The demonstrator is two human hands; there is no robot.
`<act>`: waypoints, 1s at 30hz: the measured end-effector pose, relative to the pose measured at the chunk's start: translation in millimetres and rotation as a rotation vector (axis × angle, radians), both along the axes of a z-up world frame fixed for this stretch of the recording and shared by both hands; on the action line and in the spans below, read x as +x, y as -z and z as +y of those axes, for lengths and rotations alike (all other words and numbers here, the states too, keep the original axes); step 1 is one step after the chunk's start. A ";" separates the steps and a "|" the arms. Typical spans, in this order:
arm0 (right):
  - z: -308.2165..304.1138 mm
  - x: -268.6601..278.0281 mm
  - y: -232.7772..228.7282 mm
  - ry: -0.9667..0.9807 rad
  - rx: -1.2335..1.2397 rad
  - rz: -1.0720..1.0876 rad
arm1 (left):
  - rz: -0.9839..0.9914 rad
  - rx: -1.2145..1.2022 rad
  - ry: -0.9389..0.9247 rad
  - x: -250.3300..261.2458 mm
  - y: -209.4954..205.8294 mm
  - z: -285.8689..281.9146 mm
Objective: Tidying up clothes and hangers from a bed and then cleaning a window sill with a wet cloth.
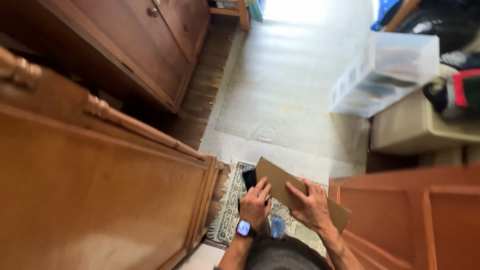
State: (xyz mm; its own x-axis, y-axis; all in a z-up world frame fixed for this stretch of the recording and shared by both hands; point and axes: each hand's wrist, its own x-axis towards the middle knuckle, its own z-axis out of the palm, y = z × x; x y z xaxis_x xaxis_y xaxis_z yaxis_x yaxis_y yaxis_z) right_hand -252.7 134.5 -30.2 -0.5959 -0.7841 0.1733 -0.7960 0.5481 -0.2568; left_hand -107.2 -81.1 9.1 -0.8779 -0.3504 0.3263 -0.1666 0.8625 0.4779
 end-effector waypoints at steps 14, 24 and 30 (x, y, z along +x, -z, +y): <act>-226.2 -287.3 -54.2 0.195 -0.111 0.055 | 0.193 -0.019 0.265 -327.4 -44.6 -253.9; -417.9 -531.7 -11.7 -0.062 0.045 -0.024 | -0.139 -0.001 -0.023 -520.4 2.1 -429.5; -576.1 -643.9 -31.6 -0.372 0.215 -0.118 | -0.418 -0.230 -0.152 -623.5 9.8 -508.6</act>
